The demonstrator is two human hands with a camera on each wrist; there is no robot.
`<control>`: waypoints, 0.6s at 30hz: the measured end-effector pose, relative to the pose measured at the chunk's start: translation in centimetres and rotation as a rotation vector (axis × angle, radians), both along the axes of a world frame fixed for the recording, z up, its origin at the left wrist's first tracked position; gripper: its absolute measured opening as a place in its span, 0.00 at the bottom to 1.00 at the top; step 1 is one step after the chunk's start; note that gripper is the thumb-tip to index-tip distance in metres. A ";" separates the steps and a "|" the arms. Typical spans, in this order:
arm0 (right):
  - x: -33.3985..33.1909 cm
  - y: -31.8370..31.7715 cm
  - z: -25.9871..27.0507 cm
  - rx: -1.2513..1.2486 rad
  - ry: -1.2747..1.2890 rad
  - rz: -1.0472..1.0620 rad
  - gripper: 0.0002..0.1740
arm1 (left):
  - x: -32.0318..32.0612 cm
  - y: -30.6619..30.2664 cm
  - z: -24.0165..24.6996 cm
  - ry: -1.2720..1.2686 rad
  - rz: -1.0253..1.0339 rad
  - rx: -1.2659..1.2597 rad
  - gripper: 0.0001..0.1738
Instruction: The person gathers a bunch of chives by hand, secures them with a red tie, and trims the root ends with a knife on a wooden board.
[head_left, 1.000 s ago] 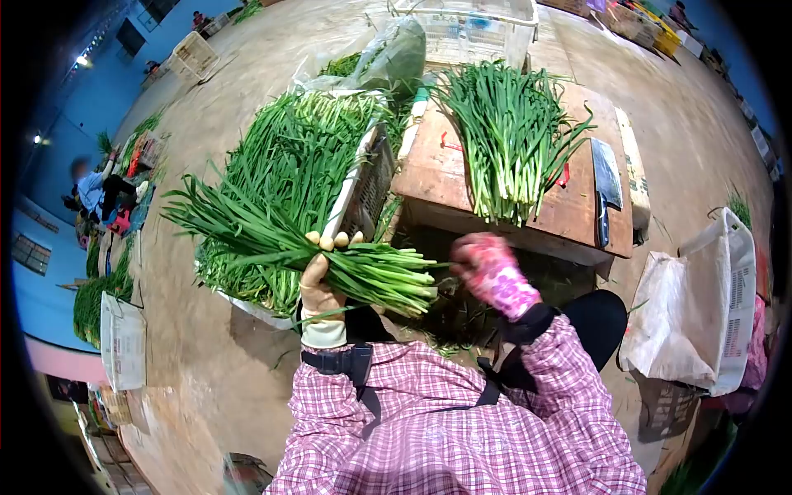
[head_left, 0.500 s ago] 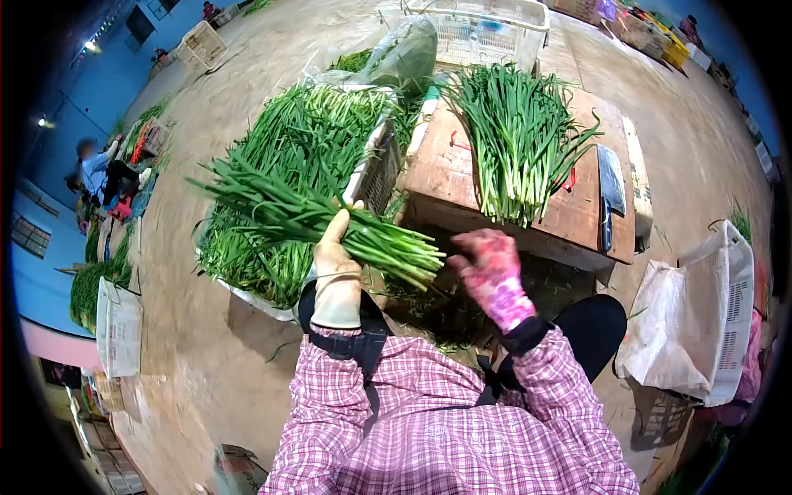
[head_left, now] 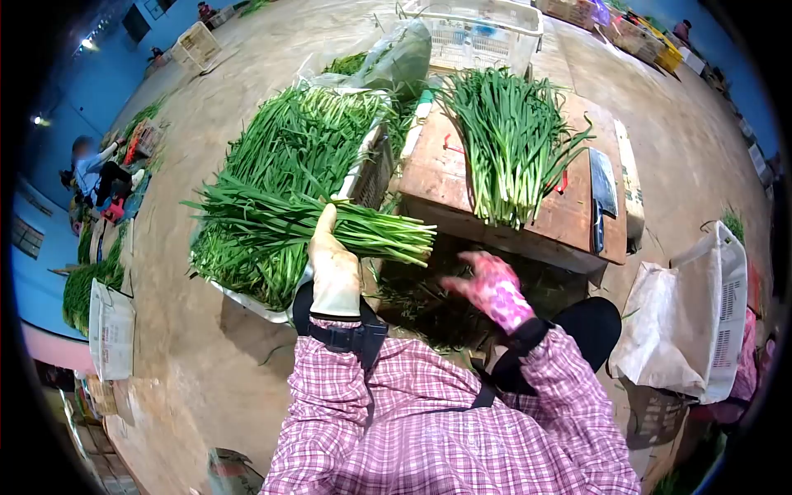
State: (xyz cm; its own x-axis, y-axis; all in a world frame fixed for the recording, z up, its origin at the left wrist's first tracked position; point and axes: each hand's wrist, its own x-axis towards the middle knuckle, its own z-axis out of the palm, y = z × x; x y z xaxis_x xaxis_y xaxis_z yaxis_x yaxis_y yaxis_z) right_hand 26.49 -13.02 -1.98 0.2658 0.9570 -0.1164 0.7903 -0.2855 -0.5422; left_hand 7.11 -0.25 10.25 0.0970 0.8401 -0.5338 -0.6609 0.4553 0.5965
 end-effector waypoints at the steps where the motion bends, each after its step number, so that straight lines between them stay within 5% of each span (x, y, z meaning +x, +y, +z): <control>1: -1.7 1.0 2.3 0.149 0.206 -0.165 0.28 | 0.3 0.2 -1.2 0.012 0.005 0.012 0.21; 2: -2.3 2.4 3.2 0.014 0.484 -0.240 0.29 | 0.2 0.9 -4.1 0.008 0.008 0.050 0.19; 3: -2.4 3.4 3.1 -0.032 0.429 -0.189 0.27 | 0.3 1.2 -5.7 0.001 0.013 0.082 0.19; 5: -2.1 3.3 1.1 0.034 0.621 -0.187 0.24 | -0.3 1.6 -6.1 -0.060 -0.006 0.087 0.18; 8: 0.2 1.9 -1.5 0.193 0.882 -0.462 0.13 | -1.7 1.9 -5.5 -0.123 -0.015 0.118 0.17; 11: -1.1 1.6 0.9 0.691 0.387 -0.116 0.06 | -1.7 1.1 -5.8 -0.093 -0.013 0.237 0.17; 13: -2.4 2.3 2.0 0.549 0.120 -0.056 0.13 | -0.8 1.3 -6.0 -0.167 -0.032 0.269 0.17; 15: -2.9 3.0 1.2 0.448 0.089 -0.107 0.16 | -0.2 0.1 -5.2 -0.129 -0.007 0.275 0.17; 16: -2.9 3.8 -0.1 0.384 0.479 -0.178 0.19 | -0.1 -0.1 -5.1 -0.132 -0.019 0.274 0.17; 18: -2.6 3.0 -0.8 0.362 0.589 -0.167 0.18 | -0.1 -0.1 -5.2 -0.152 -0.015 0.260 0.15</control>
